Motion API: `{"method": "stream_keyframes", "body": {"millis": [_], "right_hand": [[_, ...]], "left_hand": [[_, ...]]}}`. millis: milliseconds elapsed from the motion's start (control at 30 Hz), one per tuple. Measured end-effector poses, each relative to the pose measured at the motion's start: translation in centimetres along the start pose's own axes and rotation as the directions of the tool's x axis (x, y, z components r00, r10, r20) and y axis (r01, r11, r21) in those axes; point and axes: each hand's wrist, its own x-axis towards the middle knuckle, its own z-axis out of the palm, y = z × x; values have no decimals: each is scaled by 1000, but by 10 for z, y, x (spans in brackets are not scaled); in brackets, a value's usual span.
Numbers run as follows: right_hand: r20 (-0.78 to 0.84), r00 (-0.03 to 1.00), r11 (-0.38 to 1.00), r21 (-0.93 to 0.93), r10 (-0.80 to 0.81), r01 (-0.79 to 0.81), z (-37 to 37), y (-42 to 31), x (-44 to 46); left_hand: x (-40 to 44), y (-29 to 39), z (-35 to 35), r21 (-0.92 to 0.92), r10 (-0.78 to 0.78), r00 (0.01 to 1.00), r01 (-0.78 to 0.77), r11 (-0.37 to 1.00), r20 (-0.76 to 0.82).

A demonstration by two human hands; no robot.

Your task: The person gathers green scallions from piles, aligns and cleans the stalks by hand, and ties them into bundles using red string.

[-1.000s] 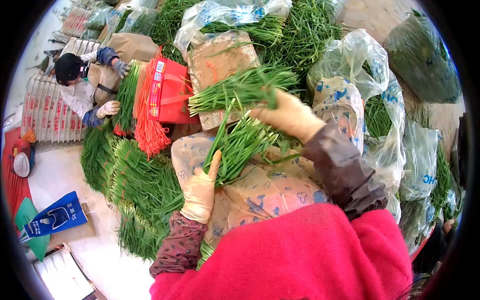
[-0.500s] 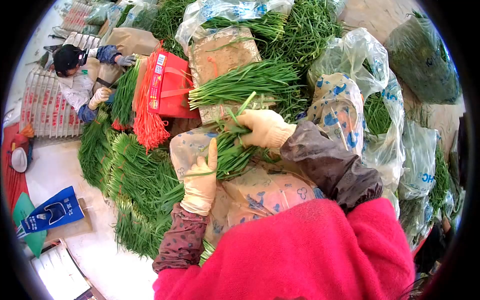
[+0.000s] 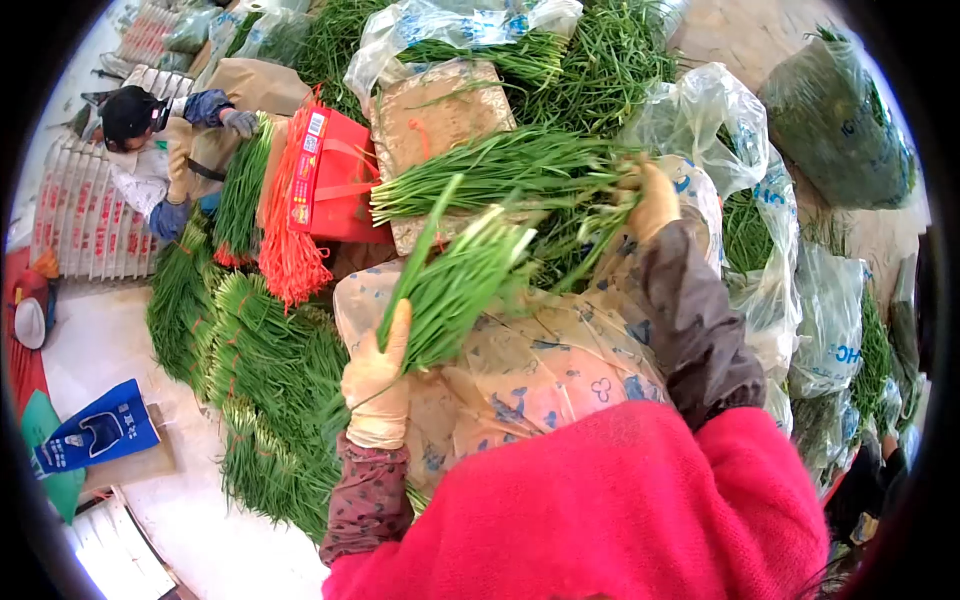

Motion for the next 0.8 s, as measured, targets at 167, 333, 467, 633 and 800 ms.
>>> {"method": "stream_keyframes", "body": {"millis": [167, 333, 467, 633, 800], "right_hand": [[389, 921, 809, -539, -7, 234, -38, -7, 38], [691, 718, -546, -569, 88, 615, 7, 1, -81], [896, 413, -278, -360, 163, 891, 51, 14, -125], [997, -76, -450, 70, 4, 890, 82, 49, -126], [989, -123, -384, 144, 78, 912, 71, 49, -128]], "left_hand": [[-16, -27, 16, 146, -176, 984, 171, 974, 26], [-3, -26, 7, 97, -220, 973, 225, 969, -64], [4, -33, 10, 176, -123, 972, 160, 971, -203], [17, -18, 11, 92, -126, 964, 150, 984, -233], [9, -21, 24, 69, -178, 968, 192, 979, -178]]}}
